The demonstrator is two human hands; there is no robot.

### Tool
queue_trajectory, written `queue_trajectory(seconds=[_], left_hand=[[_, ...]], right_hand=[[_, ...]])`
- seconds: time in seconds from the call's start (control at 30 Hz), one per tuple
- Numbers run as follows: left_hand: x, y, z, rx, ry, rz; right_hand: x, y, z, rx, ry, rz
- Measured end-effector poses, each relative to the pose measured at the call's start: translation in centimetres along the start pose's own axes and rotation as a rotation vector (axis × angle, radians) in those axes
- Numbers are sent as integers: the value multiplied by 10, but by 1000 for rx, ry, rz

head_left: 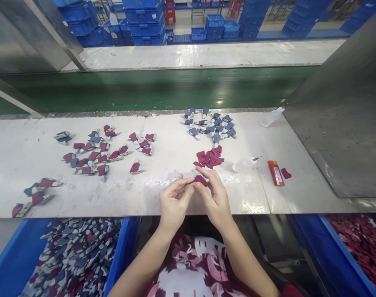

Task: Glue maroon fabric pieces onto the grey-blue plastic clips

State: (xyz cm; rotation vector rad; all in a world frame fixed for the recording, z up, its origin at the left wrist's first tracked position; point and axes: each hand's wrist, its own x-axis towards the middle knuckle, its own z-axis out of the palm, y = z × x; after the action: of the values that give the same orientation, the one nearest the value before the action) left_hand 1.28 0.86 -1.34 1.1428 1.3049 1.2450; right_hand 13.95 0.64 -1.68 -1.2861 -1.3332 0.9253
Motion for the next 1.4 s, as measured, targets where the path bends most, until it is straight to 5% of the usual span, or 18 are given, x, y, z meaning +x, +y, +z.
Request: queue_trajectory(seconds=[0.13,0.33,0.57,0.7,0.9,1.13,1.23,1.4], left_hand=[[-5,1,7,36,50,93],[-7,-9,11,224,114,505],[-2,-4,7,37,47,124],[-4,0,10,-10,56,29],[-5,-7,10,41,26,14],[-1,-17,0,128,-119,162],[0,-14,-3,101,-89,148],[0,-1,-6,59,-160,41]], right_hand=[[-1,-2,4,157,133,27],[4,4,6,539,121,259],[8,10,-6,307,38,239],[8,8,-5,231,43,212],[8,8,-2,315,43,239],[9,10,-4,350,70,275],[7,12,-8,237,32,154],[6,10,-22,-179,41,-332]])
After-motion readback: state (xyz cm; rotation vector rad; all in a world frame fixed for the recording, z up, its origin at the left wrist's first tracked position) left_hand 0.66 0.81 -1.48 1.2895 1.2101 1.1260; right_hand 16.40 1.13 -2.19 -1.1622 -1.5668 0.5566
